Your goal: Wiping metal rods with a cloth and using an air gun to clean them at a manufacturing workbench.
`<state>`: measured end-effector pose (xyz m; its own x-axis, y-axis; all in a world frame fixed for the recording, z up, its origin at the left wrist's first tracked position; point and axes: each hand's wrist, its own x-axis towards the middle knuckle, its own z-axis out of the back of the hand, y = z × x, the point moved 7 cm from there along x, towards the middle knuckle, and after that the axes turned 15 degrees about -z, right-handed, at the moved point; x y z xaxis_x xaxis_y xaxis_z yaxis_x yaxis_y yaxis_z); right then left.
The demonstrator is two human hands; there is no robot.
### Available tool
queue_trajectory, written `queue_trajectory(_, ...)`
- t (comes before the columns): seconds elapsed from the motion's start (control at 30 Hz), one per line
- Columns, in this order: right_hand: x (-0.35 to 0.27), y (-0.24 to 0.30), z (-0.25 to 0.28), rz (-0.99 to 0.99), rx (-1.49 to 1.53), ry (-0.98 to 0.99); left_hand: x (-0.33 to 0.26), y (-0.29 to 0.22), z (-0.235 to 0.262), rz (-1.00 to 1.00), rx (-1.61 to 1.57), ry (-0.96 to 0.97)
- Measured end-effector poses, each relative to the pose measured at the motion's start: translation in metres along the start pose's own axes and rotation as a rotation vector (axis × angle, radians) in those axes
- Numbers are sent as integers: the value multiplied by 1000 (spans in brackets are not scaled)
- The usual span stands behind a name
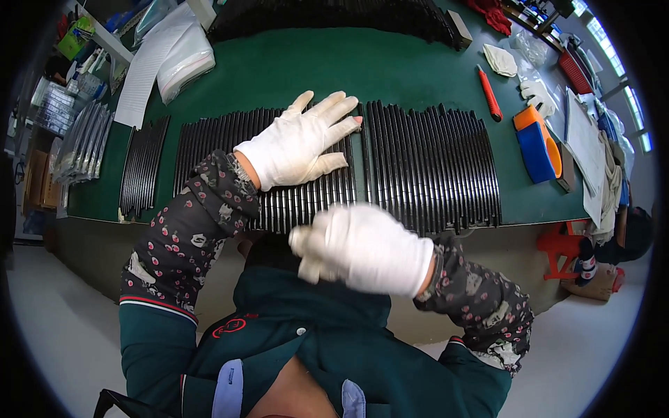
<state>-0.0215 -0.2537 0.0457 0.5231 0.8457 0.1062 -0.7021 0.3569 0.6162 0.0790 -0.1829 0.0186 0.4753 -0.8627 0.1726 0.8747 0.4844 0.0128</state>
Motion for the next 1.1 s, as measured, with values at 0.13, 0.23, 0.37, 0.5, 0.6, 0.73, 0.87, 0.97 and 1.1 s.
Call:
queue_trajectory(0.13, -5, 24, 21, 27, -28, -9, -4, -2, 1, 0, -12, -16)
queue_trajectory(0.23, -10, -3, 42, -65, -296, -357, -2, -1, 0, 9, -21, 56)
queue_trajectory(0.37, -33, 13, 29, -47, -106, -132, 2, 6, -4, -17, -81, 60)
queue_trajectory(0.5, -56, -4, 65, -235, -157, -422, 17, 4, 7, -41, -21, -39)
queue_trajectory(0.6, -71, -14, 74, -351, -181, -420, 22, -17, -1, -123, -49, 25)
queue_trajectory(0.73, -87, -21, 90, -382, -221, -517, 2, -5, 8, -175, -1, 79)
queue_trajectory(0.87, -73, -28, 97, -387, -150, -557, 8, 18, 22, -53, -39, -93)
queue_trajectory(0.97, -31, -19, 90, -242, -112, -539, 23, 15, -5, 13, 37, -82)
queue_trajectory(1.1, 12, -26, 29, -114, -261, -305, 25, 14, -17, 56, 40, 44)
